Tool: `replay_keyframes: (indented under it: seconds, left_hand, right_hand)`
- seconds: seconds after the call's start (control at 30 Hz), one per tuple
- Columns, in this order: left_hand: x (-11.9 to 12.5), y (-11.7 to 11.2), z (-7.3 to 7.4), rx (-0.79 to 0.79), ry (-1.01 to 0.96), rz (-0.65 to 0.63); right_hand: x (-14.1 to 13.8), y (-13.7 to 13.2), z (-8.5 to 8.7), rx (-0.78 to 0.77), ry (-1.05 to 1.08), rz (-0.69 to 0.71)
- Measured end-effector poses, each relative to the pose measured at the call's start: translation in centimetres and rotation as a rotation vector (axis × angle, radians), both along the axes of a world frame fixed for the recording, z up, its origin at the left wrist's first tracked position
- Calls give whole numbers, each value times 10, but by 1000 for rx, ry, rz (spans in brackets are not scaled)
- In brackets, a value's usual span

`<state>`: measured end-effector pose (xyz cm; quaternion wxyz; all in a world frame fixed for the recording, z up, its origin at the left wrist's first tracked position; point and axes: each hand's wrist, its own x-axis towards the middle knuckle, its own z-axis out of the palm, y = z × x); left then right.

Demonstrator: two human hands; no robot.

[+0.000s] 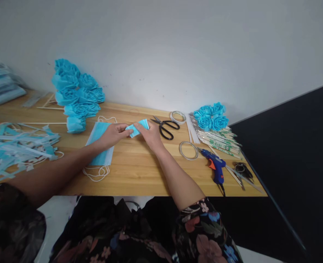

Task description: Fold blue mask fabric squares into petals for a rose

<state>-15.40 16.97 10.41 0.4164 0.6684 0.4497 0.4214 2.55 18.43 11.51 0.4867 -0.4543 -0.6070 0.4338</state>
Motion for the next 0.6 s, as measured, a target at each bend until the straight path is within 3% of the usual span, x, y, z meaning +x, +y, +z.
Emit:
replay_keyframes:
  seconds: [0.3,0.6]
  left_hand:
    - [-3,0,3,-41,-168,-64]
    - [-3,-2,5,-17,-258,-11]
  right_hand:
    - [2,4,-1,29,72,-99]
    - [2,8,-2,-64,170,-129]
